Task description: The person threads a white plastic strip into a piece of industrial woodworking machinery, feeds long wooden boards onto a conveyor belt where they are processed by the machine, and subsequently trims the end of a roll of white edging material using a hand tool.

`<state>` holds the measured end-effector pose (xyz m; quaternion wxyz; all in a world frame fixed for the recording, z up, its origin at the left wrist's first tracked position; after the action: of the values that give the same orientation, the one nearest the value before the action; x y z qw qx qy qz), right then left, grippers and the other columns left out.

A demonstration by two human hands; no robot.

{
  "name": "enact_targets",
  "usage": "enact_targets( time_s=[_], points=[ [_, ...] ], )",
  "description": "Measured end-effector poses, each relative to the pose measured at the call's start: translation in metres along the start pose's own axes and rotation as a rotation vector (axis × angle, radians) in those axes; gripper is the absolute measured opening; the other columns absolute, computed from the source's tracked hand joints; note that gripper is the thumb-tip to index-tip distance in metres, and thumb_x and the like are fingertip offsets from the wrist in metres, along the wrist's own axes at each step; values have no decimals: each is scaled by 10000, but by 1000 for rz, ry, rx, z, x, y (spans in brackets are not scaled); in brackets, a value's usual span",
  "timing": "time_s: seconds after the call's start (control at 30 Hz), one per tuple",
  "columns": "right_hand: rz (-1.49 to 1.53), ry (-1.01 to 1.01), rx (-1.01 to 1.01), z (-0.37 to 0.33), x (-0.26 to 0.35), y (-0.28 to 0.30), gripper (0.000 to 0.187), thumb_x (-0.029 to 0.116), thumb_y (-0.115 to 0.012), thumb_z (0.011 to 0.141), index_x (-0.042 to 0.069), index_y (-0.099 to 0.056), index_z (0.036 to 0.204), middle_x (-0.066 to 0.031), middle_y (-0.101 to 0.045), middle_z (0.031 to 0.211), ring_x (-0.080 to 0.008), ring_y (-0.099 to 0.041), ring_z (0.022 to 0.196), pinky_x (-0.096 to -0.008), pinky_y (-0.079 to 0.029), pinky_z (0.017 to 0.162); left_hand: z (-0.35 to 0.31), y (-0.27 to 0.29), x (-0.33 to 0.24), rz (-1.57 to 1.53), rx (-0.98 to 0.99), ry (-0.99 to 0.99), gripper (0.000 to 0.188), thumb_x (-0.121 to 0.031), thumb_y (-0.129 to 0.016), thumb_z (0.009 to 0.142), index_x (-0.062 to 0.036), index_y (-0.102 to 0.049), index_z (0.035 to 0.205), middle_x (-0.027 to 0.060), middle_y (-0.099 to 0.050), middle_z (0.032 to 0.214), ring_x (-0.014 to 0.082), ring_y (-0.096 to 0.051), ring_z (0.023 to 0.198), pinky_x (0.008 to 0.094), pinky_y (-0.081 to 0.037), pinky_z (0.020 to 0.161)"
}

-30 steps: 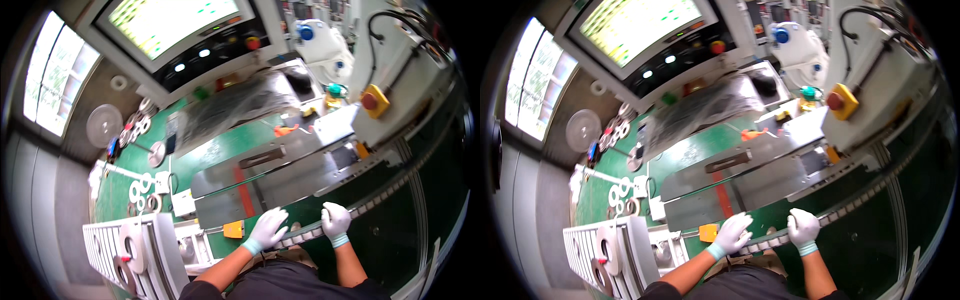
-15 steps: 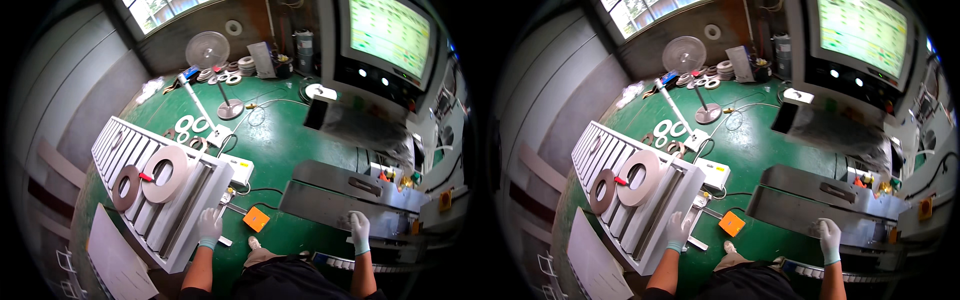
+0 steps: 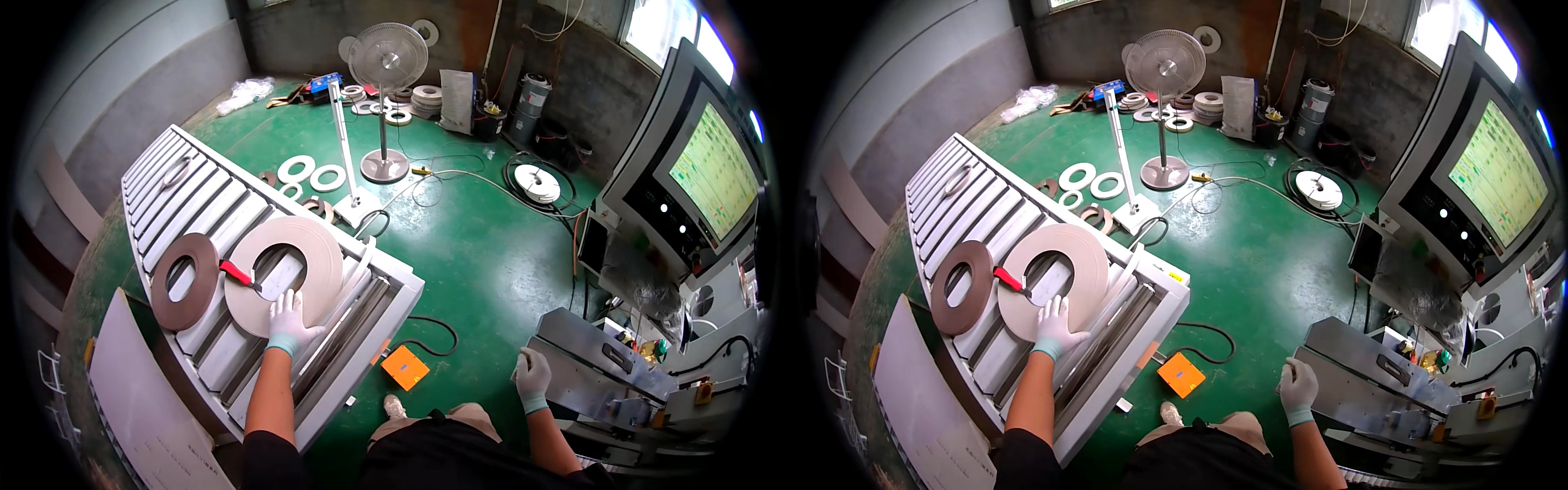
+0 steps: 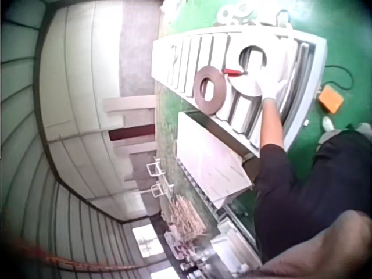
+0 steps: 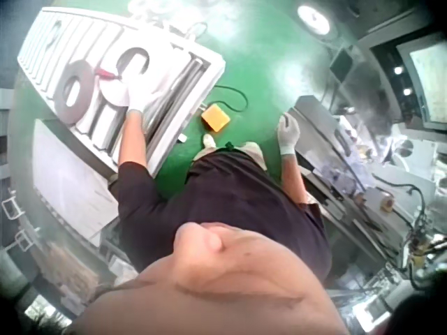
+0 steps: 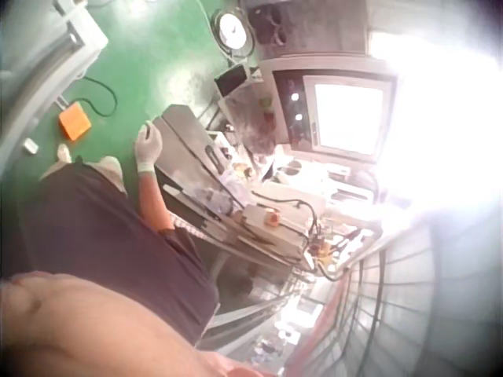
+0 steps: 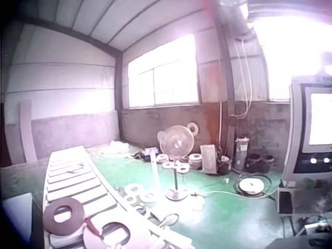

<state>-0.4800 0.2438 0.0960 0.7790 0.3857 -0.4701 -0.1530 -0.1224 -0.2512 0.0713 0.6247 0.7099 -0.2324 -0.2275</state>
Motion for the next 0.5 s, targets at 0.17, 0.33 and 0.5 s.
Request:
enact_targets(
  time_s=[0.17, 0.33, 0.5],
  points=[
    [-100, 80, 97, 26, 24, -31, 217, 185, -642, 927, 46, -744, 1058, -145, -720, 928, -319, -696, 850, -400, -550, 798, 5, -2, -13, -40, -134, 36, 1121, -679, -752, 748, -22, -364, 1568, 219, -411, 1585, 392, -334, 1489, 554, -193, 1255],
    [313, -77, 608, 40, 31, -138, 258, 179, -599, 989, 5, -722, 1136, -110, -739, 1007, -223, -710, 918, -345, -556, 850, 0, 11, -17, -102, -121, 9, 1074, -657, -779, 719, -9, -431, 1502, 216, -478, 1490, 394, -399, 1413, 557, -217, 1243],
    [581, -115, 956, 39, 93, -222, 299, 159, -564, 1023, -41, -682, 1211, -97, -736, 1084, -161, -686, 988, -319, -551, 903, -44, 12, -20, -81, -98, -33, 1057, -651, -788, 706, -3, -461, 1474, 219, -452, 1501, 429, -387, 1411, 558, -227, 1239]
  ],
)
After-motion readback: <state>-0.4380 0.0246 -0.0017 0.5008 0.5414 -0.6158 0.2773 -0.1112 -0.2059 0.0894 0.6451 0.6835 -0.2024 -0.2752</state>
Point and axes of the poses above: each hand's wrist, its own z-axis towards the middle knuckle, its own y-axis out of the back of the hand, x = y × z, the point moved 8 cm from there along z, towards the middle knuckle
